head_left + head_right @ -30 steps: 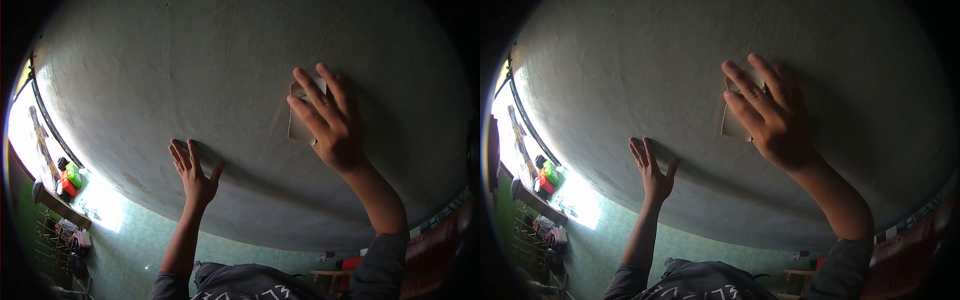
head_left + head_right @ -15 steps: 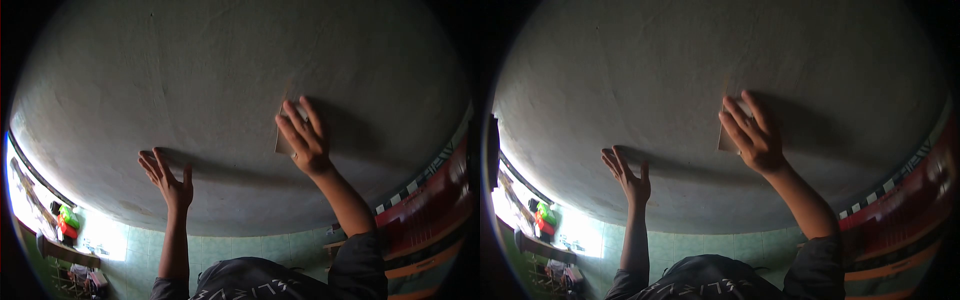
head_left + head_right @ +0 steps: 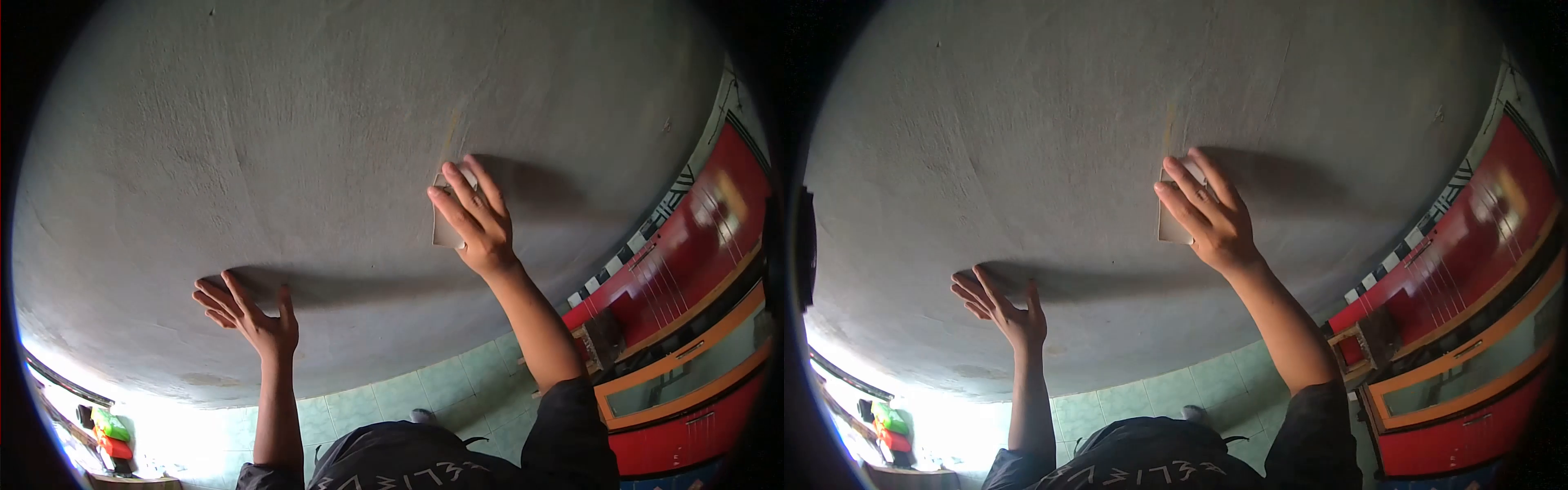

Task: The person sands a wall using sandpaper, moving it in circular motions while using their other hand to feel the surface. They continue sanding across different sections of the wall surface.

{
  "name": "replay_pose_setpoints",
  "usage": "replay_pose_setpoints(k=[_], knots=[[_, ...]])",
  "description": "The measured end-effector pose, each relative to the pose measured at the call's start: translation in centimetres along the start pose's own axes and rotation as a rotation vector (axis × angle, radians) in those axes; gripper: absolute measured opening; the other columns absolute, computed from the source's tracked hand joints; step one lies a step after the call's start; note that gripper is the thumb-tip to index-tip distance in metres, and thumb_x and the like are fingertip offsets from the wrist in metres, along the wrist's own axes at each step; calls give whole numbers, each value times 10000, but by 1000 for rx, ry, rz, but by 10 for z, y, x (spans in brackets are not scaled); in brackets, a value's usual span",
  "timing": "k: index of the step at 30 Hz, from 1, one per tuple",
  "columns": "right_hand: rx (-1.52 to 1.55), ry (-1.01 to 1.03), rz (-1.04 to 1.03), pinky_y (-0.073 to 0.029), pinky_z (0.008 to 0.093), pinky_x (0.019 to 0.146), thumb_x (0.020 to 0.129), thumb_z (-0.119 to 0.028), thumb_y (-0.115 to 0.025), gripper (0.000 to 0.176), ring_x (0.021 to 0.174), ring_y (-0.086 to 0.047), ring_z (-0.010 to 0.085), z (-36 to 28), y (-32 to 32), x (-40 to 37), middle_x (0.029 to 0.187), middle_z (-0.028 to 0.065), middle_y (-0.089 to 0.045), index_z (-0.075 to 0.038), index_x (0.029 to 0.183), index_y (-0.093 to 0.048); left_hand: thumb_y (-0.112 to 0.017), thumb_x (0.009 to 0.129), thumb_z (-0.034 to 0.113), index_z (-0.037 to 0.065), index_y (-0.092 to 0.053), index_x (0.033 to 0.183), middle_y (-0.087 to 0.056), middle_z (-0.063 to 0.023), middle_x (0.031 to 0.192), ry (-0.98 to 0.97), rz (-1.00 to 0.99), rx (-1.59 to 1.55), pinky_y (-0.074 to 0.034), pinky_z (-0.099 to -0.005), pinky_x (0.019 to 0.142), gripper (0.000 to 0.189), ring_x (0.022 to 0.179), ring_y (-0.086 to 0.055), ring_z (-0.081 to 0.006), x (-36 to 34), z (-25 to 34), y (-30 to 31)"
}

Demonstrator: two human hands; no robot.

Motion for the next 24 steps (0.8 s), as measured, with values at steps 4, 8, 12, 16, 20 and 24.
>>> replay_pose_setpoints(k=[4,8,12,16,20,24], knots=[[-9,-49,84,-518,445,1114,887,-62,-766,464,1393,-522,362,17,11,40,1452,68,-624,-180,1326,-675,-743,902,465,230,-138,1683,75,-200,1736,-30,-9,-22,49,-727,1187,1015,1585,122,-443,-3,-8,-1],[-46,-63,92,-508,468,1122,880,-38,-768,521,1390,-522,386,16,12,46,1494,81,-588,-192,1365,-657,-747,894,458,228,-184,1677,66,-201,1736,-62,-41,-59,54,-718,1193,991,1587,120,-436,-7,-15,0],[15,-128,60,-467,524,1149,902,-27,-736,570,1416,-479,443,-17,-18,1,1531,92,-551,-197,1429,-603,-769,886,412,238,-218,1669,47,-193,1739,-39,-116,-66,45,-705,1207,973,1591,111,-421,-7,-18,5],[-29,-158,121,-457,549,1149,889,3,-733,610,1409,-477,464,-16,-18,17,1527,94,-555,-180,1450,-573,-796,884,337,266,-200,1670,37,-176,1742,-54,-160,-35,34,-693,1222,989,1596,102,-401,-5,-20,10],[-81,-86,178,-435,544,1161,877,34,-726,593,1394,-511,426,-1,-2,68,1473,109,-603,-115,1431,-572,-830,844,296,270,-223,1665,37,-173,1743,-55,-183,-55,35,-685,1228,1021,1596,97,-403,-5,-20,13],[-73,-104,132,-421,554,1171,881,56,-707,571,1399,-517,399,-11,-11,38,1450,144,-617,-85,1418,-572,-797,843,419,239,-294,1649,22,-214,1736,-52,-201,-53,48,-702,1205,967,1589,95,-446,-9,-28,10]])
Point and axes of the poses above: each hand's wrist, its own x-axis towards the middle knuckle, its own y-axis out of the back of the hand, z = x × y, the point moved 7 cm from there along x, towards the middle knuckle
